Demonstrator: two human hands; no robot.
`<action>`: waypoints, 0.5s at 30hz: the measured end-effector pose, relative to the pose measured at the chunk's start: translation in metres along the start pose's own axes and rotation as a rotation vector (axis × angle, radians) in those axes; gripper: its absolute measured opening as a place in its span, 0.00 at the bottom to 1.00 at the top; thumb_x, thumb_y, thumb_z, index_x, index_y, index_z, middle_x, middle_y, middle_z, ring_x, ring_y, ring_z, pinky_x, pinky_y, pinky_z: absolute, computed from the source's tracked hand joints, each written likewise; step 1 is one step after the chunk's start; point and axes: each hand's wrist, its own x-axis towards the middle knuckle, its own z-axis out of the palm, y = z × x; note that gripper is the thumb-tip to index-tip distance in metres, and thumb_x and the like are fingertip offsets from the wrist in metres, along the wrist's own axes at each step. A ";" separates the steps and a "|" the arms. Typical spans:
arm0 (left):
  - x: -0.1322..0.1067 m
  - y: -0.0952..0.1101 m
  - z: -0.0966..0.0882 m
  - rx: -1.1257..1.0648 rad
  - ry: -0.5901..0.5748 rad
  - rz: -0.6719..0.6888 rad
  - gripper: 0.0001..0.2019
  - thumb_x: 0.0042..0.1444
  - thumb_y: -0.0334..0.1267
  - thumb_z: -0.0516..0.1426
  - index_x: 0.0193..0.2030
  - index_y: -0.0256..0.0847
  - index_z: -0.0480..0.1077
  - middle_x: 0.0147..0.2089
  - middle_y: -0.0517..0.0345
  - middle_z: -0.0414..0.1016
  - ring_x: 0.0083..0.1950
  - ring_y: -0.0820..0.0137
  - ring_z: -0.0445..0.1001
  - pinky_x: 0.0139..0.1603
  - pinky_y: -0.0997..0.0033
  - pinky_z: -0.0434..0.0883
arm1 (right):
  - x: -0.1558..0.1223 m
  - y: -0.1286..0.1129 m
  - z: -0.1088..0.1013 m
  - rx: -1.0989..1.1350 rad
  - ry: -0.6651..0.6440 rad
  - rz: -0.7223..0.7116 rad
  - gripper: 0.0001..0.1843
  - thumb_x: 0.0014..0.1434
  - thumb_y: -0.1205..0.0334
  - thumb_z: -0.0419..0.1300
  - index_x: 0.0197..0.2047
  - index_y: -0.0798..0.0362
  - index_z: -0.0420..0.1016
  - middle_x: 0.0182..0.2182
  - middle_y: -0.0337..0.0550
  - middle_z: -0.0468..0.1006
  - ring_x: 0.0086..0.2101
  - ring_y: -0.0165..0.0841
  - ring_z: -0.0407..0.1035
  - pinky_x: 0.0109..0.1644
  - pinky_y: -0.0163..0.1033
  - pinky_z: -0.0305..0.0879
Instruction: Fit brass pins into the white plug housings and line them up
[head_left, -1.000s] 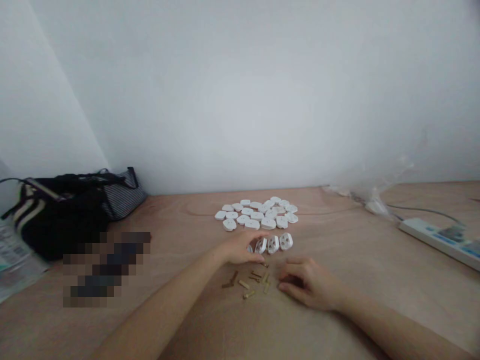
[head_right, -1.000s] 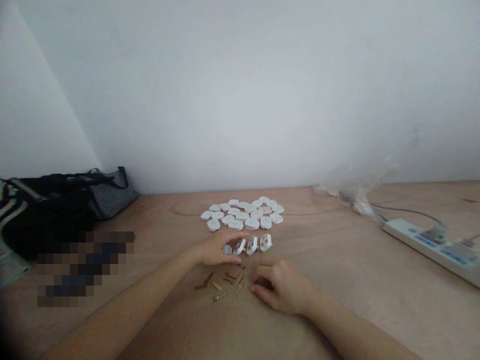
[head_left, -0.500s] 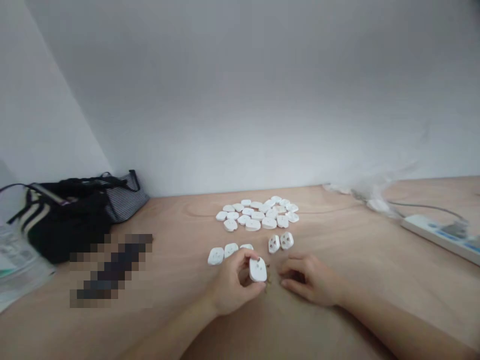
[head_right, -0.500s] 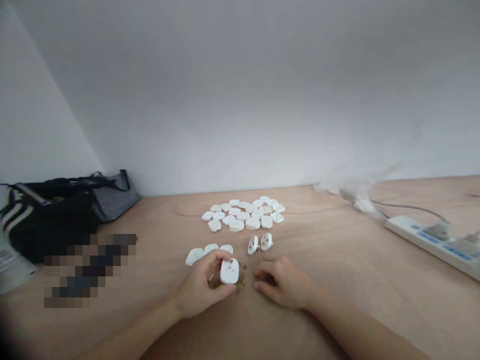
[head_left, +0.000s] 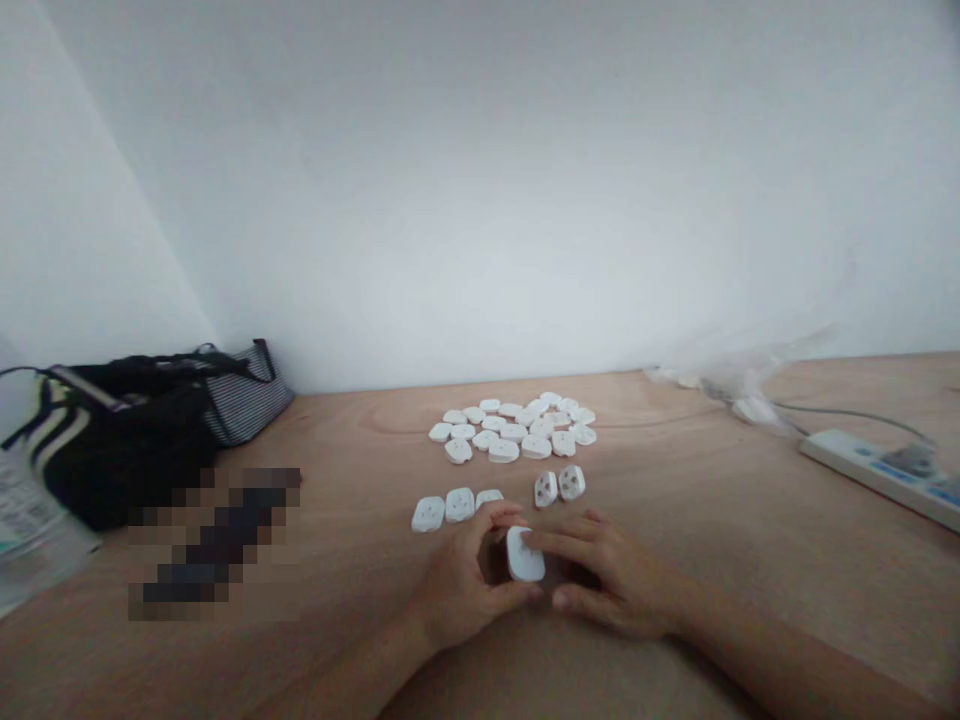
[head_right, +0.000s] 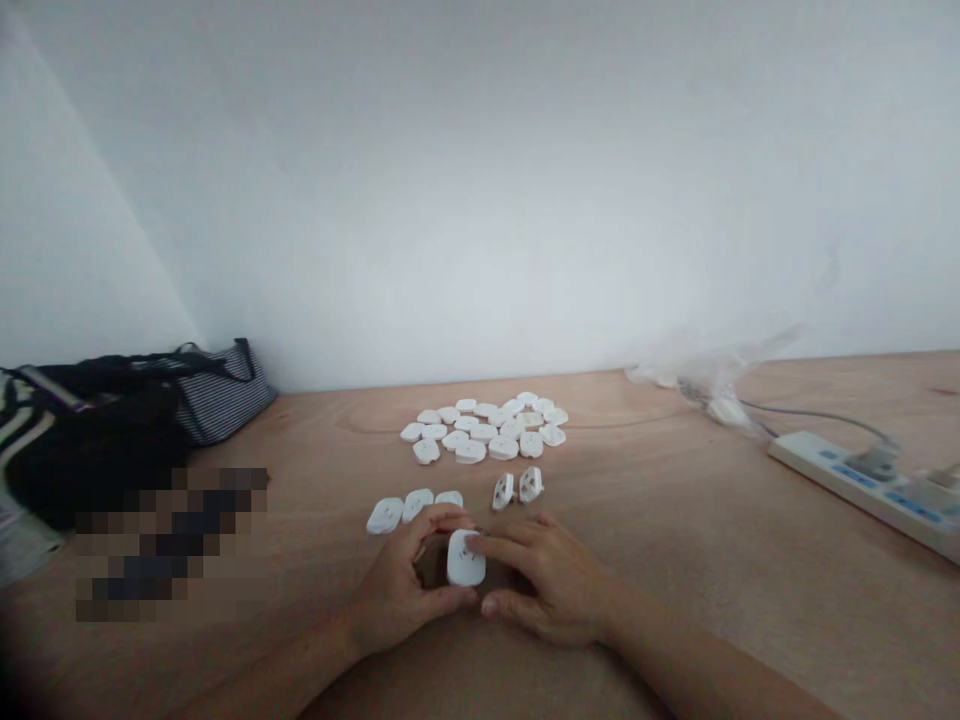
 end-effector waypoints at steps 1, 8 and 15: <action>0.000 0.000 0.000 -0.011 -0.005 -0.001 0.28 0.42 0.36 0.66 0.50 0.43 0.60 0.48 0.53 0.70 0.50 0.61 0.70 0.52 0.62 0.67 | 0.000 0.000 0.000 -0.014 -0.008 -0.006 0.26 0.60 0.53 0.55 0.61 0.46 0.58 0.52 0.47 0.70 0.49 0.40 0.64 0.52 0.45 0.56; 0.014 -0.008 -0.011 -0.068 0.145 -0.011 0.24 0.42 0.28 0.61 0.46 0.42 0.56 0.45 0.52 0.71 0.45 0.64 0.73 0.44 0.66 0.70 | -0.004 0.010 -0.001 -0.070 0.107 0.098 0.16 0.61 0.54 0.53 0.51 0.49 0.69 0.42 0.46 0.75 0.41 0.37 0.68 0.46 0.43 0.58; 0.059 -0.017 -0.024 0.165 -0.018 0.073 0.23 0.40 0.29 0.63 0.46 0.37 0.66 0.44 0.53 0.72 0.43 0.65 0.72 0.45 0.68 0.69 | -0.003 0.014 0.002 -0.184 0.155 0.140 0.13 0.57 0.59 0.57 0.46 0.49 0.71 0.36 0.44 0.76 0.36 0.36 0.67 0.43 0.42 0.56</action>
